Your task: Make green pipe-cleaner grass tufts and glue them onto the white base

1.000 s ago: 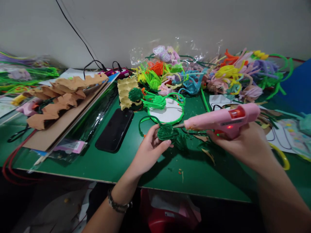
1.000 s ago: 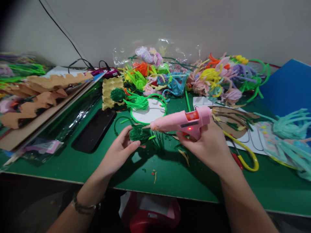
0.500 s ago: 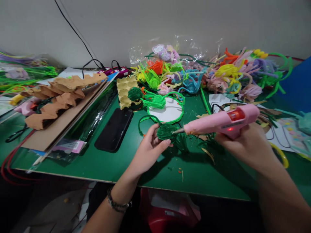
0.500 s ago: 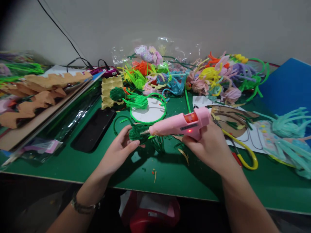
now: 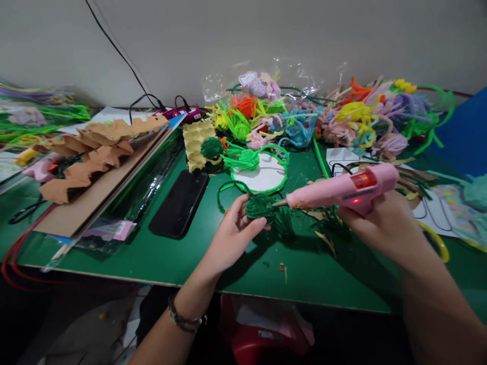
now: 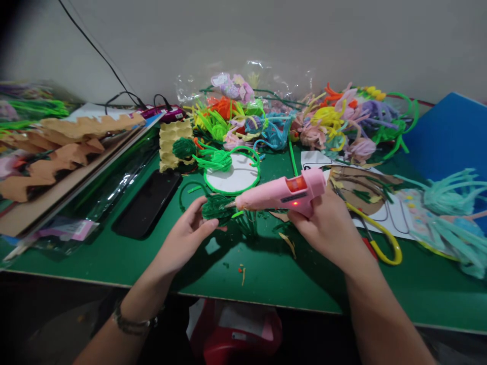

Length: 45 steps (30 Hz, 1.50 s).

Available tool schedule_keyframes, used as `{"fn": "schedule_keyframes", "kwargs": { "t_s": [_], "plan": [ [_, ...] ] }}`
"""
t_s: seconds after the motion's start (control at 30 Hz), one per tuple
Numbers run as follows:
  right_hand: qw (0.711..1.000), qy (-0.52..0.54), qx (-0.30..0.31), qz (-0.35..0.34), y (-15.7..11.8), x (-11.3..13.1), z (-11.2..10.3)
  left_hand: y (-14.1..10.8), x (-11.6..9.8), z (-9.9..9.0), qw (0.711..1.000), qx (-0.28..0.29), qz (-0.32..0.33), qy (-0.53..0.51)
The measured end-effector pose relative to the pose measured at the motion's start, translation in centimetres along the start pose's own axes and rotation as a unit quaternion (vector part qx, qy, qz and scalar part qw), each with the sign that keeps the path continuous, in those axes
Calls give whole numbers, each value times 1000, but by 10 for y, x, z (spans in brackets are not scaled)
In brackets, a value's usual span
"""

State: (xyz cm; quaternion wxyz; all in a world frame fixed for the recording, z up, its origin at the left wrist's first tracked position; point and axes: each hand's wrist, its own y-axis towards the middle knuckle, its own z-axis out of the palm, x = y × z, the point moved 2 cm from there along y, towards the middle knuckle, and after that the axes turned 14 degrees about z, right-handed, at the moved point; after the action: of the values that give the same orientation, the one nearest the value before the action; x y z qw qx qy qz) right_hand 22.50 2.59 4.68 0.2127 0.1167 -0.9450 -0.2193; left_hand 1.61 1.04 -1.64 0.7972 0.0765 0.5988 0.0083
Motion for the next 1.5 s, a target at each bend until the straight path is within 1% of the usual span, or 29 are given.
{"fn": "schedule_keyframes", "kwargs": {
  "t_s": [0.17,0.27,0.33,0.43,0.53,0.6,0.63,0.7,0.77,0.8,0.83,0.87,0.93,0.97,1.0,1.03,1.07,1.1,1.13,1.17,1.2,1.27,1.33,1.4,1.5],
  "plan": [
    [999,-18,-48,12,-2,0,0,1,0,1,999,-22,-30,8],
    [997,-22,-60,31,-4,-7,2,1,-3,0,998,-45,-40,20],
    [994,-40,-71,72,-3,-16,5,0,-5,0,997,-64,-40,24],
    [982,-72,-105,143,3,-38,11,-1,-7,-2,995,-82,-44,26],
    [984,-89,-63,143,8,-60,23,-1,-6,-4,995,-82,-44,21],
    [985,-100,2,142,10,-72,33,-1,-3,-4,996,-84,-42,12],
    [984,-103,25,143,10,-75,37,0,-2,-4,995,-88,-41,7],
    [979,-114,62,155,11,-79,40,0,0,-5,994,-101,-38,-6],
    [974,-123,69,175,12,-75,35,2,1,-5,993,-113,-32,-24],
    [974,-124,52,183,12,-71,29,2,2,-6,992,-118,-28,-35],
    [975,-123,20,186,11,-65,20,2,2,-6,991,-120,-24,-46],
    [975,-119,-27,184,10,-57,11,3,2,-6,991,-119,-22,-56],
    [967,-107,-146,178,2,-38,-7,3,3,-7,991,-110,-18,-71],
    [963,-100,-176,177,-3,-26,-11,4,3,-7,991,-105,-16,-77],
    [963,-92,-182,173,-9,-15,-12,4,4,-7,991,-102,-12,-81],
    [972,-78,-144,166,-15,-3,-8,4,5,-7,991,-105,-6,-85],
    [984,-63,-69,154,-21,8,0,5,6,-8,990,-111,1,-87],
    [987,-62,18,148,-28,17,11,5,7,-9,989,-118,6,-87],
    [985,-68,91,133,-34,25,24,5,7,-9,989,-121,9,-88],
    [980,-80,137,122,-39,31,35,5,7,-10,989,-121,9,-89],
    [976,-87,165,112,-43,36,44,5,7,-10,989,-117,7,-91],
    [969,-98,194,118,-46,40,57,5,4,-11,990,-107,0,-96],
    [961,-108,216,137,-46,37,61,4,0,-12,990,-104,-6,-100],
    [957,-109,226,143,-44,32,58,3,-1,-13,989,-103,-11,-101],
    [964,-108,211,119,-41,25,46,3,3,-14,989,-104,-4,-102]
  ]
}}
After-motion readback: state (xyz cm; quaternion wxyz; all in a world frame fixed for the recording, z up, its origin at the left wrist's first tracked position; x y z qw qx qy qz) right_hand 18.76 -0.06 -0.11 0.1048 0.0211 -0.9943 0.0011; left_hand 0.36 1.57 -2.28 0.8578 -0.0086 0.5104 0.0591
